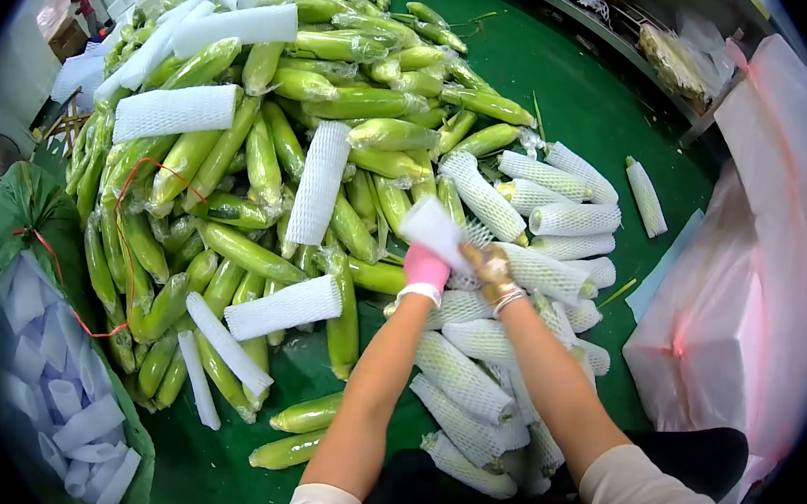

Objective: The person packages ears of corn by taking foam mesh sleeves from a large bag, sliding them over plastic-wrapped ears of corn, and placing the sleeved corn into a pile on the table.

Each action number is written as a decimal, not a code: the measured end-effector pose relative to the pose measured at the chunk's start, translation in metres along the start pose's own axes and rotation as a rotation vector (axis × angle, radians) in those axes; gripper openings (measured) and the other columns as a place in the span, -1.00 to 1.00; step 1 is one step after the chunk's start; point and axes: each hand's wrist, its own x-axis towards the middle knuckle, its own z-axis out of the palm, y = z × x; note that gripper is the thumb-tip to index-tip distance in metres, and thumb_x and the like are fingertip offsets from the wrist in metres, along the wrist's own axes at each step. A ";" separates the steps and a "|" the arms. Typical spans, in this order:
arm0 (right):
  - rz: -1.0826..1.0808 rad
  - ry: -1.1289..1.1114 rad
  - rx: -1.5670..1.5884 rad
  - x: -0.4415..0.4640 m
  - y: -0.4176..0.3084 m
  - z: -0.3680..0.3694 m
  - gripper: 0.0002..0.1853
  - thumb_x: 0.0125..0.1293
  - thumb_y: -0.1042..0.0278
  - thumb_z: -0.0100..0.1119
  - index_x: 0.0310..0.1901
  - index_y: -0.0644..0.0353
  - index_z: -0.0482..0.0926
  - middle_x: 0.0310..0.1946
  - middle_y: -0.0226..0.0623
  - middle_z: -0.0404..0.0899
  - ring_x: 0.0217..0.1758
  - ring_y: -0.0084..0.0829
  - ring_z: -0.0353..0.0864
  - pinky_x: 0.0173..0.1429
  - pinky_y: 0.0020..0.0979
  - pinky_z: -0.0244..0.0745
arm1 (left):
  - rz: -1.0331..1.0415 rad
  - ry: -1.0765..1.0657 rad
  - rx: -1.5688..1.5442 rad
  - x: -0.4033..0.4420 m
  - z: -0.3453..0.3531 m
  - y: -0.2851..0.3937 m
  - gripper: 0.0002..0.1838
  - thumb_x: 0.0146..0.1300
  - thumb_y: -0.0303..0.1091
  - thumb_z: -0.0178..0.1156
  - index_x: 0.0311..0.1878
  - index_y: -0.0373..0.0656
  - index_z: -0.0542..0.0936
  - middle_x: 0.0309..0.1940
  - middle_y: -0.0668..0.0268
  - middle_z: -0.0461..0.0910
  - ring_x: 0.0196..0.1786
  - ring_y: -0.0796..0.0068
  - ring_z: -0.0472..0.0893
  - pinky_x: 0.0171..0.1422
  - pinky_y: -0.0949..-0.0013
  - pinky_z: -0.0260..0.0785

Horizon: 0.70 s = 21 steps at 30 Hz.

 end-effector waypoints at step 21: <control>-0.200 -0.261 0.765 0.056 -0.124 -0.018 -0.72 0.24 0.22 0.14 -0.35 0.34 0.60 -0.44 -0.20 0.62 -0.44 -0.37 0.58 -0.33 -0.35 0.48 | -0.474 0.104 -1.430 0.021 -0.116 0.035 -0.74 0.29 -0.33 0.11 -0.11 -0.35 0.57 -0.23 0.21 0.65 -0.27 0.35 0.65 -0.20 0.31 0.50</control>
